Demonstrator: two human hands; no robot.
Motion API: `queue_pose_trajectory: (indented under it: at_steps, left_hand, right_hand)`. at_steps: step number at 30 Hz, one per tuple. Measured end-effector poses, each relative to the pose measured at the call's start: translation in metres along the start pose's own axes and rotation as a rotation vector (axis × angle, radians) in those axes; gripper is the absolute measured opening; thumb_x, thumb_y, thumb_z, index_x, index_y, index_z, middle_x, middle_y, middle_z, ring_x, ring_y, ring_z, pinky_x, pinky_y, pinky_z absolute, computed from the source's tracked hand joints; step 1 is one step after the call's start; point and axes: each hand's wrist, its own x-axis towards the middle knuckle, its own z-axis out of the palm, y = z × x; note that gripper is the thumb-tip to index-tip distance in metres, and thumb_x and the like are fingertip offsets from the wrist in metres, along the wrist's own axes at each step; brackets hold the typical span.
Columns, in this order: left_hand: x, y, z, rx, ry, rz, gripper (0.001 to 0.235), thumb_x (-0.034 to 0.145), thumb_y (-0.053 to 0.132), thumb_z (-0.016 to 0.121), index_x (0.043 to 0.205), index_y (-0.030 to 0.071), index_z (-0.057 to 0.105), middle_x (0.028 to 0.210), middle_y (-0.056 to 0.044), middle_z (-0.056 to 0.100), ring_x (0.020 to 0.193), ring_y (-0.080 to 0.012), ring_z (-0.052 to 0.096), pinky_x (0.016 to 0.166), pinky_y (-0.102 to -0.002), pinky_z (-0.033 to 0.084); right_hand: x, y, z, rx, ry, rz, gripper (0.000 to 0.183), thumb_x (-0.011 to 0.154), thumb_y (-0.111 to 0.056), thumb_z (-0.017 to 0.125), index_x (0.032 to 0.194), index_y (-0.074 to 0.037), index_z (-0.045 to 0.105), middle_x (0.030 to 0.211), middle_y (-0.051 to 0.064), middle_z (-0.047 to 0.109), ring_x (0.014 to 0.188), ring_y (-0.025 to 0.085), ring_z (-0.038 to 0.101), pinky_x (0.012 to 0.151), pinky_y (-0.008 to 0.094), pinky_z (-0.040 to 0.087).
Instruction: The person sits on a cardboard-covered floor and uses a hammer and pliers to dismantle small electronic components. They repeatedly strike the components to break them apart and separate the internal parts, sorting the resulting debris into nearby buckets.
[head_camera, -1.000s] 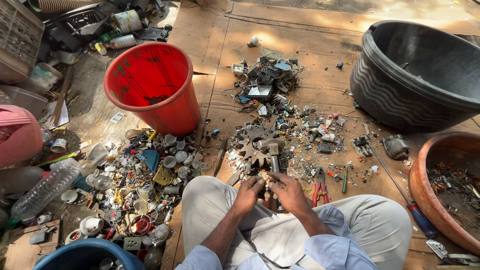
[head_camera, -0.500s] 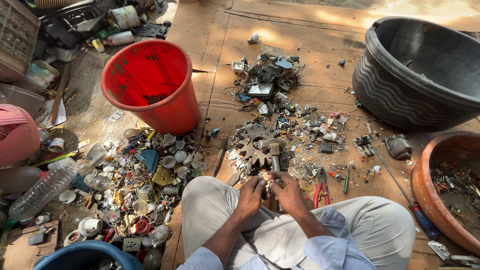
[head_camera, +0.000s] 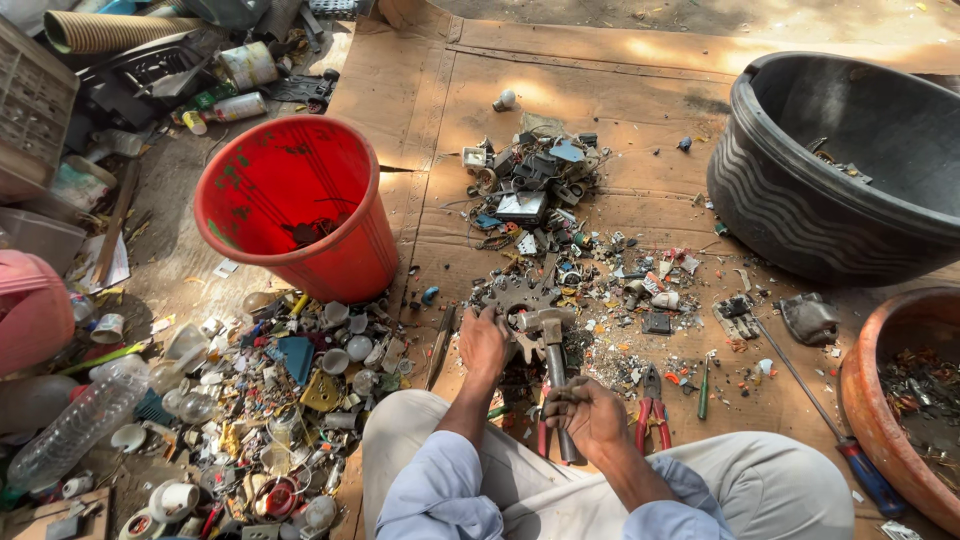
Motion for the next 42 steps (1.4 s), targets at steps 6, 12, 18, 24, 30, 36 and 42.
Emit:
queue_pose_trajectory:
  at_steps: [6,12,18,24,30,36,42]
  left_hand:
    - [0.006,-0.024,0.012,0.306,0.033,0.24,0.023,0.094,0.014,0.058,0.115,0.008,0.068,0.106,-0.02,0.063,0.101,-0.0363,0.062,0.084,-0.049,0.05]
    - [-0.056,0.009,-0.013,-0.001,-0.058,0.662,0.019,0.095,0.006,0.062,0.114,0.005,0.066,0.11,-0.019,0.067,0.098,-0.0377,0.067,0.083,-0.046,0.055]
    - [-0.121,0.034,-0.048,-0.101,-0.338,0.681,0.025,0.087,0.005,0.062,0.112,0.0,0.065,0.098,-0.018,0.067,0.087,-0.0375,0.068,0.075,-0.045,0.056]
    - [-0.116,0.018,-0.033,-0.235,-0.491,0.273,0.019,0.102,0.017,0.058,0.103,0.002,0.069,0.085,-0.012,0.069,0.075,-0.0238,0.066,0.068,-0.038,0.053]
    - [-0.107,0.018,-0.035,-0.844,-0.685,-0.283,0.031,0.104,0.029,0.055,0.095,0.001,0.066,0.074,-0.005,0.068,0.057,-0.0144,0.062,0.055,-0.03,0.052]
    - [-0.111,0.014,-0.034,-0.637,-0.655,-0.028,0.025,0.101,0.021,0.065,0.096,-0.001,0.075,0.078,-0.006,0.069,0.065,-0.0107,0.062,0.058,-0.026,0.051]
    - [-0.106,0.011,-0.031,-0.966,-0.767,-0.458,0.022,0.103,0.011,0.055,0.091,-0.005,0.066,0.071,-0.01,0.065,0.056,-0.0167,0.059,0.055,-0.033,0.055]
  right_hand:
    - [0.013,0.009,-0.007,-0.156,0.0,0.031,0.015,0.096,-0.017,0.06,0.097,-0.003,0.064,0.081,0.012,0.07,0.064,0.022,0.069,0.052,0.034,0.052]
    - [0.006,-0.003,0.006,-0.309,0.081,-0.082,0.021,0.097,-0.022,0.064,0.104,-0.002,0.067,0.08,0.007,0.069,0.06,0.015,0.064,0.051,0.029,0.049]
    - [0.008,0.005,-0.001,-0.461,0.036,-0.269,0.019,0.1,-0.016,0.063,0.104,0.002,0.067,0.077,0.005,0.068,0.059,0.011,0.06,0.049,0.026,0.048]
    - [0.01,0.019,-0.008,-0.866,0.062,-0.533,0.015,0.101,-0.011,0.063,0.106,0.001,0.07,0.074,0.002,0.065,0.061,0.006,0.057,0.053,0.022,0.048]
    - [0.01,0.019,-0.004,-0.708,0.065,-0.37,0.017,0.1,-0.011,0.06,0.109,-0.001,0.07,0.075,0.001,0.067,0.06,0.006,0.057,0.05,0.022,0.046]
    - [0.018,0.018,-0.011,-0.704,0.059,-0.369,0.014,0.1,-0.008,0.063,0.108,-0.001,0.071,0.075,0.002,0.067,0.059,0.007,0.057,0.049,0.023,0.045]
    - [0.008,0.02,-0.001,-0.782,-0.023,-0.393,0.013,0.1,-0.004,0.057,0.108,-0.001,0.068,0.073,0.003,0.067,0.058,0.008,0.061,0.05,0.024,0.051]
